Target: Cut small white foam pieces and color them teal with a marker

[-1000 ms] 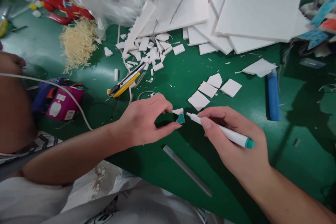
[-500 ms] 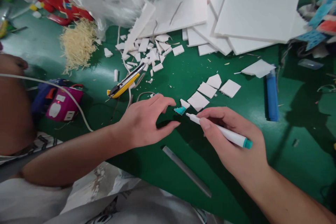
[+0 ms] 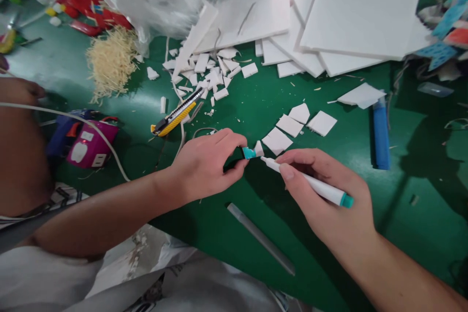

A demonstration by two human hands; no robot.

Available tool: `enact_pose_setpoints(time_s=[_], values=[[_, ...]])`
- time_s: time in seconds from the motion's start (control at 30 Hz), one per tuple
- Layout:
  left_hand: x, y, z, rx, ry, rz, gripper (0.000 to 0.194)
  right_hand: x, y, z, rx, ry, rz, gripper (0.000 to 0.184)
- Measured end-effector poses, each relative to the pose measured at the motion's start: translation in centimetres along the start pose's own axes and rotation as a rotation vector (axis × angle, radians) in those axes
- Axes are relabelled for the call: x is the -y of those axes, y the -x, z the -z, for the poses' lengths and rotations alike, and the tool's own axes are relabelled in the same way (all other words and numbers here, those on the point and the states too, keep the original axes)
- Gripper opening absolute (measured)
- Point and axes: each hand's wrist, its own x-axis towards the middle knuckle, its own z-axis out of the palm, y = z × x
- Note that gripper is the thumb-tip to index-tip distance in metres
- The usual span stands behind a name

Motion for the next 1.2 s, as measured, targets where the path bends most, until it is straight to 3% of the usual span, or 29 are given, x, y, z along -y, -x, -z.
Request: enact_pose_setpoints(time_s=[0.17,0.43,0.67,1.03,1.2], values=[[0.58,0.43,0.16,-0.021,0.081,-0.018,0.035,0.01,-0.1,0.0,0.017,0.021,0.008,0.015],[0.9,0.32,-0.12,-0.05,0.108,-0.047,0.015,-0.02,0.29,-0.08,0.021,0.016,0.007,0.006],[0.93,0.32,-0.17,-0.048,0.092,-0.074,0.017,0.45,0.48,-0.67,-0.01,-0.023,-0.03,0.005],[0.73,0.23,-0.26,-0.059,0.053,-0.077,0.019,0.38,0.38,-0.59,0.059,0.022,0.0,0.009],[0.71,0.24,-0.17,-0.032,0.049,-0.069,0.019,0.54,0.46,-0.63,0.018,0.004,-0.031,0.007]])
